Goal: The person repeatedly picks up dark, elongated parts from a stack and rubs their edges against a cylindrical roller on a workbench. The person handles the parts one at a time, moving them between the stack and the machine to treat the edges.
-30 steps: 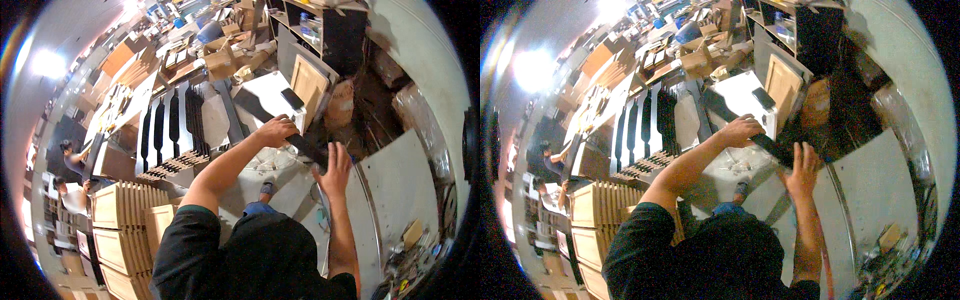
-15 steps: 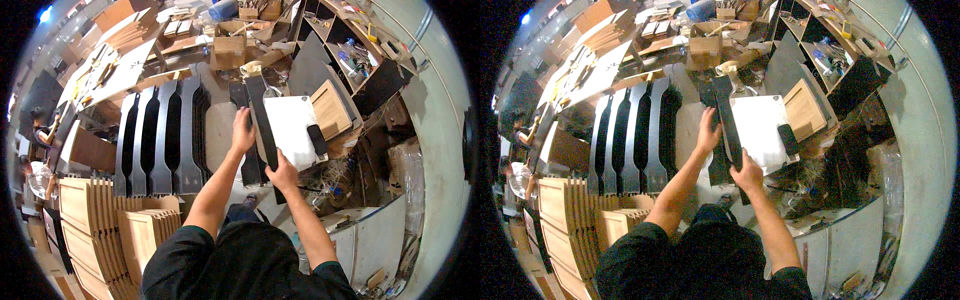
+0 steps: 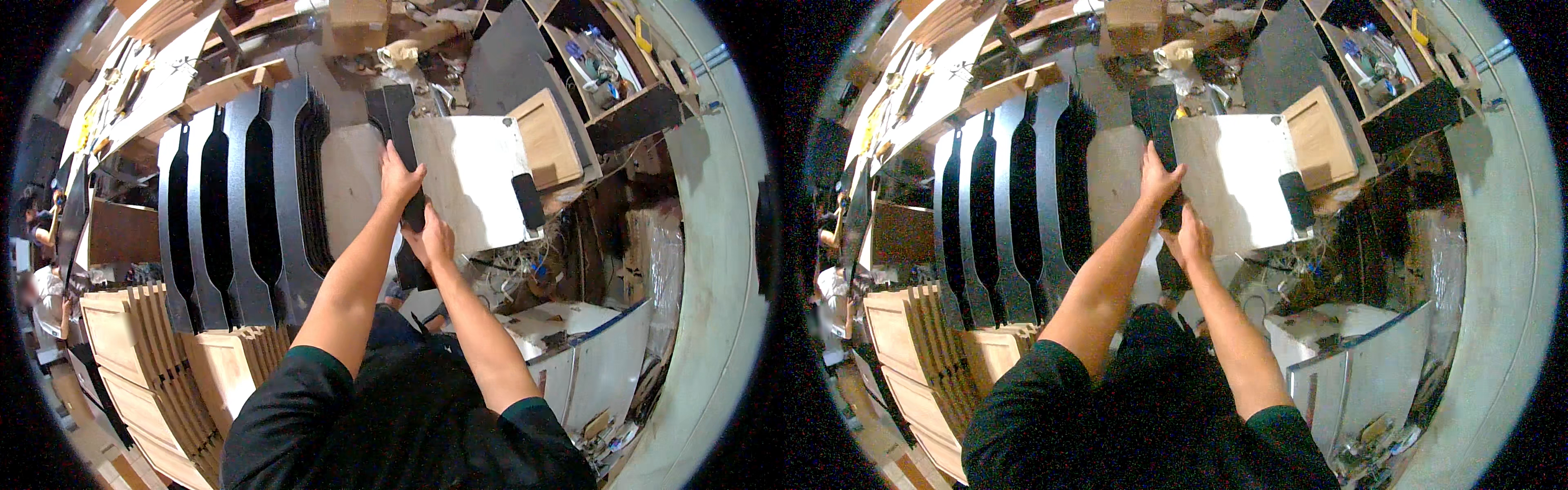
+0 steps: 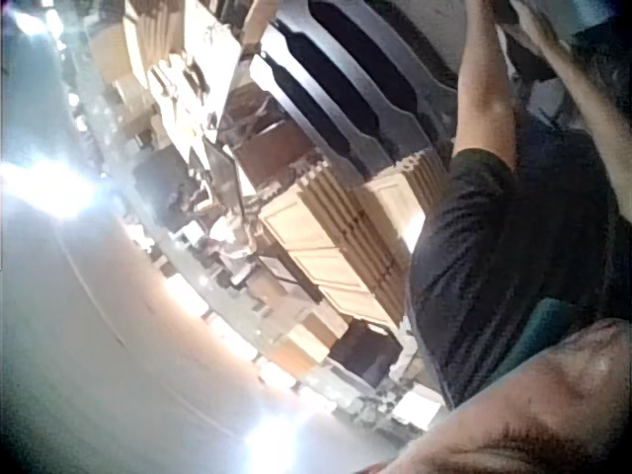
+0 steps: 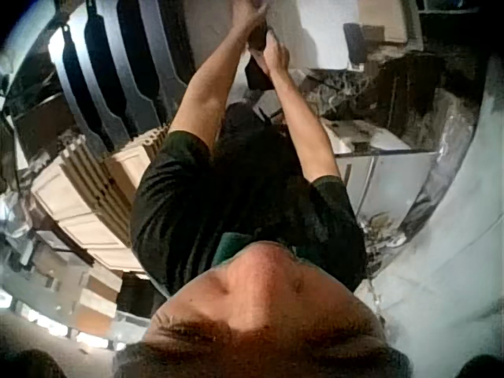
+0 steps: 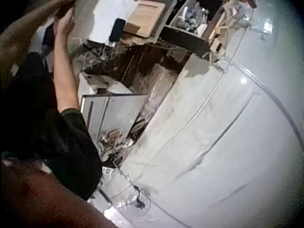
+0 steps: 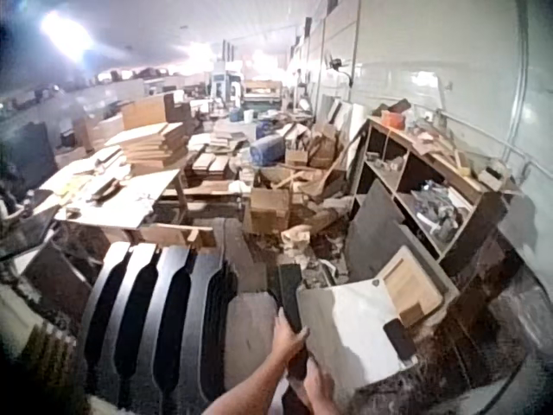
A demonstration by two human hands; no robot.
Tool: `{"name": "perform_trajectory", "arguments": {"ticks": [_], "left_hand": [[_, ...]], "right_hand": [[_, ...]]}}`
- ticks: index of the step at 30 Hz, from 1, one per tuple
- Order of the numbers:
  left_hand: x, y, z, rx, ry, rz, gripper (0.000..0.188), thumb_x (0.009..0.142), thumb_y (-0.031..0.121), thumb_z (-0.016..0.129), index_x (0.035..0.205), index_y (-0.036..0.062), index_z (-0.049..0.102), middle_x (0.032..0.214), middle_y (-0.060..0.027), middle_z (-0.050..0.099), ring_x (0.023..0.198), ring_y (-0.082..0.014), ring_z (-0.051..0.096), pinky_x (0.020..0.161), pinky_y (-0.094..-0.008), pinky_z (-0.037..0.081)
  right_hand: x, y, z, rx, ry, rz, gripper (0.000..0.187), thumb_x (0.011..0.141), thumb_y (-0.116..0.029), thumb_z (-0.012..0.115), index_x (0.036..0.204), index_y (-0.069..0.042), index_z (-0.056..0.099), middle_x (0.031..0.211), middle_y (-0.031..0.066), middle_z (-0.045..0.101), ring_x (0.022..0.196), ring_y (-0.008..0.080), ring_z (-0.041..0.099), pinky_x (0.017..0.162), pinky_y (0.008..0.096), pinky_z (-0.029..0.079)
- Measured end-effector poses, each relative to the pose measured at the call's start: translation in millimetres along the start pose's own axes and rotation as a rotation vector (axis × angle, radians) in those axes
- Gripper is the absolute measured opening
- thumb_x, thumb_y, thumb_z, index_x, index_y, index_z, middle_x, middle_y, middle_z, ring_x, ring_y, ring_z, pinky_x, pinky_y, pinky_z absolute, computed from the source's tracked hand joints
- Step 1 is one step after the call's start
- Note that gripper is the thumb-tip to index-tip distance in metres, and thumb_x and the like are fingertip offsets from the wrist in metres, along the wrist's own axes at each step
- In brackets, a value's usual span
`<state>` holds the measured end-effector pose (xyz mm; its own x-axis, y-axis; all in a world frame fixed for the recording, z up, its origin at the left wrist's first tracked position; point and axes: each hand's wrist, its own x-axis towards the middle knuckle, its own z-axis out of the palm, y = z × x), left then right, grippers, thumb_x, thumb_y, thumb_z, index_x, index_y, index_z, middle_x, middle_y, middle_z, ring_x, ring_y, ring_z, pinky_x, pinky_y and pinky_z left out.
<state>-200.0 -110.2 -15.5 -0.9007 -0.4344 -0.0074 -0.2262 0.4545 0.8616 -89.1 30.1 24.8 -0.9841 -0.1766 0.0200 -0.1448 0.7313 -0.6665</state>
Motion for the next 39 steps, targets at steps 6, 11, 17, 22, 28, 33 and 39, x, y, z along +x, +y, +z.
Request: {"name": "perform_trajectory", "arguments": {"ticks": [6,11,17,22,28,33,39], "left_hand": [[-4,-15,6,-0.061,0.067,0.056,0.113,0.087,0.029,0.088,0.172,-0.0103,0.025,0.173,-0.0399,0.036,0.161,-0.0547,0.039,0.134,-0.0526,0.036],[-3,-15,3,-0.073,0.06,0.023,0.114,0.087,0.027,0.089,0.173,-0.0102,0.024,0.172,-0.039,0.038,0.158,-0.0552,0.042,0.132,-0.0538,0.039],[-8,-11,4,-0.094,0.084,0.036,0.118,0.086,0.028,0.09,0.175,-0.0052,0.021,0.169,-0.0385,0.041,0.156,-0.0544,0.045,0.129,-0.0528,0.043],[-8,-7,2,-0.082,0.021,-0.072,0.118,0.086,0.03,0.09,0.177,-0.0007,0.022,0.17,-0.0378,0.042,0.155,-0.0534,0.048,0.127,-0.053,0.045],[-4,-9,8,-0.087,0.029,-0.023,0.119,0.086,0.036,0.09,0.178,0.0009,0.024,0.162,-0.0363,0.052,0.147,-0.0526,0.057,0.124,-0.053,0.048],[-6,11,2,0.156,0.055,-0.086,0.122,0.086,0.054,0.09,0.177,0.0007,0.029,0.169,-0.0373,0.046,0.155,-0.054,0.049,0.127,-0.0578,0.045],[-101,127,81,0.16,0.163,0.565,0.108,0.091,0.039,0.09,0.173,-0.0047,0.033,0.177,-0.0365,0.031,0.164,-0.0537,0.03,0.135,-0.0624,0.028]], "right_hand": [[-2,-1,1,0.007,-0.056,0.063,0.08,0.093,-0.036,0.084,0.163,-0.009,0.054,0.127,0.0279,0.078,0.115,0.0526,0.074,0.094,0.0597,0.06],[2,-11,1,0.048,-0.098,0.091,0.08,0.094,-0.032,0.083,0.163,-0.005,0.053,0.135,0.0279,0.076,0.12,0.0525,0.072,0.098,0.0584,0.059],[3,-9,7,0.027,-0.076,0.104,0.079,0.096,-0.03,0.084,0.164,-0.004,0.052,0.136,0.0282,0.076,0.122,0.0504,0.073,0.099,0.056,0.06],[2,-18,0,0.068,-0.076,0.122,0.074,0.1,-0.03,0.081,0.163,-0.003,0.053,0.14,0.0293,0.074,0.125,0.0489,0.073,0.101,0.0552,0.06],[3,4,18,0.095,-0.077,0.167,0.076,0.1,-0.032,0.082,0.164,-0.004,0.051,0.139,0.0269,0.076,0.125,0.0473,0.073,0.102,0.0542,0.059],[-27,11,-12,0.062,0.198,-0.104,0.078,0.102,-0.03,0.081,0.166,-0.002,0.048,0.152,0.0287,0.066,0.141,0.0473,0.064,0.121,0.0507,0.05],[-172,91,-122,-0.029,0.293,0.013,0.06,0.104,-0.021,0.075,0.16,-0.006,0.059,0.152,0.0228,0.068,0.139,0.0448,0.064,0.119,0.0543,0.05]]}}
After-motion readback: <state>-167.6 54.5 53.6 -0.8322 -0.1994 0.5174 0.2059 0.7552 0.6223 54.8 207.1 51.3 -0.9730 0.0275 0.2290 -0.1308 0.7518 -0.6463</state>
